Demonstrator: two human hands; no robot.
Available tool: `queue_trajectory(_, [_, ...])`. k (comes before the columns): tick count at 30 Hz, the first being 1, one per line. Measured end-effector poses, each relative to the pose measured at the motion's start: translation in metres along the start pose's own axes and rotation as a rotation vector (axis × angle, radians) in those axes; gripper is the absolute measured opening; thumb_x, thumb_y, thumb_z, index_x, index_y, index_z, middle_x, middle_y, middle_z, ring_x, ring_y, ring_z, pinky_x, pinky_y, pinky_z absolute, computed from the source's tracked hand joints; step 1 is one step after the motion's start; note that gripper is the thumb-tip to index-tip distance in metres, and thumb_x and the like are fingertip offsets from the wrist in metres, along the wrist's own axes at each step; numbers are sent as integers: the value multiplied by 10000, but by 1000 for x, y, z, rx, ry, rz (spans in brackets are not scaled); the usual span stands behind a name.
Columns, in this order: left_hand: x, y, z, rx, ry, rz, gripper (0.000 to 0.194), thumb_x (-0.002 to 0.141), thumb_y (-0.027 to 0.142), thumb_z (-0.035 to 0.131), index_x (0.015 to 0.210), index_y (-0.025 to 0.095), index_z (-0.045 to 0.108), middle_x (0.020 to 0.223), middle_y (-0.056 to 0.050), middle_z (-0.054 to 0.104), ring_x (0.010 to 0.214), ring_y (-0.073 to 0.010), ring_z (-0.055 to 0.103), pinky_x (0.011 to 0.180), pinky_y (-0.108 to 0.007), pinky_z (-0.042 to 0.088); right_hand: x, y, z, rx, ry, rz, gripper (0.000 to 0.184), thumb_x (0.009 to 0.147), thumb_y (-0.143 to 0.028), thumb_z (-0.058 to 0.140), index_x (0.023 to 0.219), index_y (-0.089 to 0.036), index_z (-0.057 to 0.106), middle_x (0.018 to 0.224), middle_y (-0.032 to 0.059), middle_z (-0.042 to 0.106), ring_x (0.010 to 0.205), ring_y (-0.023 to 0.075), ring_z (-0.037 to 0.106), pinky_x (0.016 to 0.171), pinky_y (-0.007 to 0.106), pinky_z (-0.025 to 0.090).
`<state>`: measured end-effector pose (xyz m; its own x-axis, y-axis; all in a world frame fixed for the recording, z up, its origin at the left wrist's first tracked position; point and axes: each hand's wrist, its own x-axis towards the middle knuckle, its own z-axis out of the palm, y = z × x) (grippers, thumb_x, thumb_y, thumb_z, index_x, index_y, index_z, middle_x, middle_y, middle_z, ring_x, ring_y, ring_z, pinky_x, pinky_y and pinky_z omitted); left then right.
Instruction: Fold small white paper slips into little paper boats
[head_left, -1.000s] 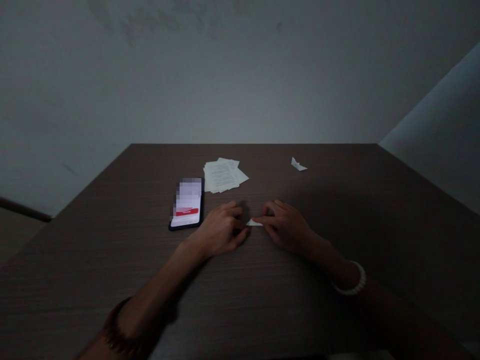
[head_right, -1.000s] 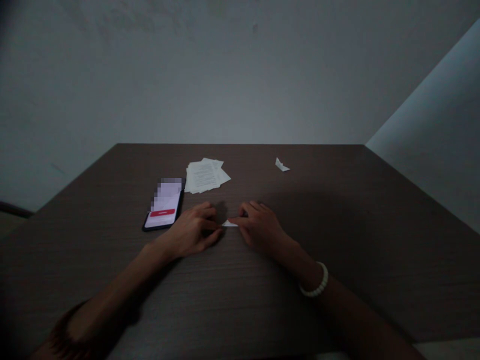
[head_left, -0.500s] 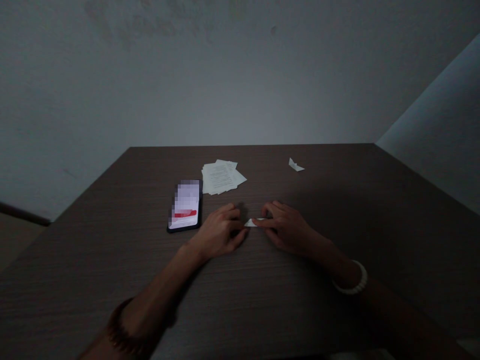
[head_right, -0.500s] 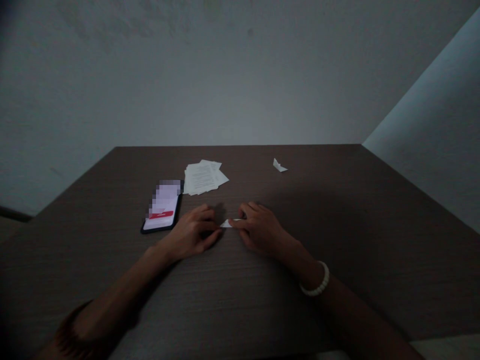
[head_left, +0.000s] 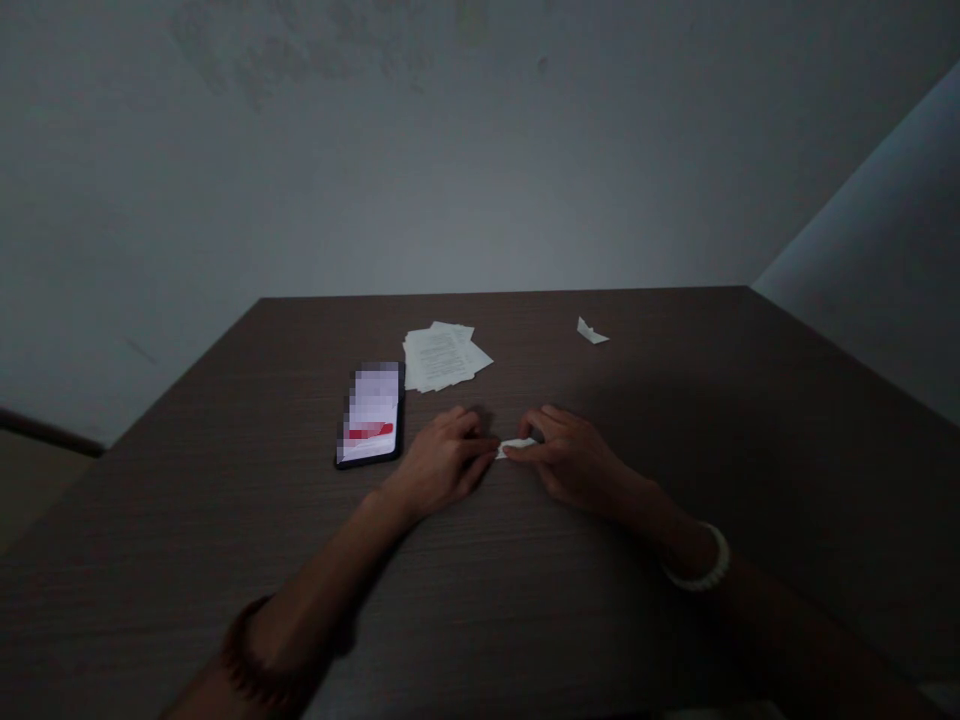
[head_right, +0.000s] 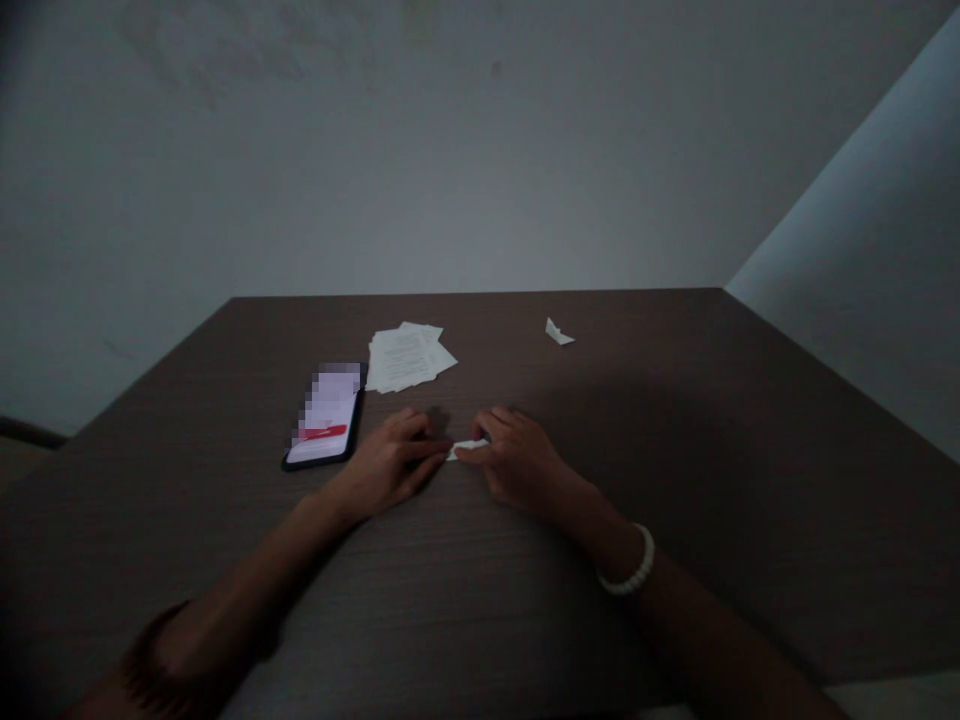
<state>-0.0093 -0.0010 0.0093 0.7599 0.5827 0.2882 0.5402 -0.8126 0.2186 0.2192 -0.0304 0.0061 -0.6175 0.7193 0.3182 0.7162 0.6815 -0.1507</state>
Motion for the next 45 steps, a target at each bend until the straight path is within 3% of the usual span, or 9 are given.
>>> queue_trajectory(6, [5,5,-5,151,-60,61,288,954,288,459,938,190,729,881,-82,570,865,-240,484,732,-375,391,-1,0,-2,58,48,45,221,838,-118,603,874,-279,750,946,39,603,833,171,490,707,299,343])
queue_trajectory(14, [2,2,0,94,-67,23,300,960,354,486,1019,185,727,889,-83,577,883,-235,503,748,-359,428,-2,8,-1,123,77,29,199,751,-72,616,736,-226,741,864,35,637,772,169,496,657,294,338])
queue_trajectory(18, [0,1,1,49,-58,7,291,952,369,500,1042,191,711,916,-80,576,900,-239,502,768,-366,439,-3,11,-2,146,84,52,200,771,-88,593,895,-180,720,904,47,652,801,178,528,718,308,385])
queue_trajectory(22, [-2,1,4,-9,-32,-19,263,950,341,496,1049,187,685,935,-76,569,904,-234,503,777,-366,441,-3,11,-2,124,37,73,207,841,-231,614,1030,-189,688,955,53,649,878,199,549,767,320,409])
queue_trajectory(31, [-1,4,-1,-111,-13,-48,224,938,290,493,962,170,680,919,-75,570,905,-231,506,812,-378,445,1,8,5,140,71,140,169,925,-237,549,929,-196,713,893,39,660,829,166,592,757,290,417])
queue_trajectory(38, [1,7,-6,-172,13,-76,284,940,346,511,1105,162,650,977,-90,635,944,-242,549,860,-415,455,6,1,4,68,138,137,161,925,-226,547,907,-188,703,856,41,690,792,170,600,736,301,396])
queue_trajectory(45, [2,7,-5,-269,77,-118,216,928,269,532,1078,183,661,976,-74,667,919,-220,576,822,-370,470,4,-6,5,-59,250,111,139,890,-201,572,849,-188,704,768,30,713,689,158,603,670,303,360])
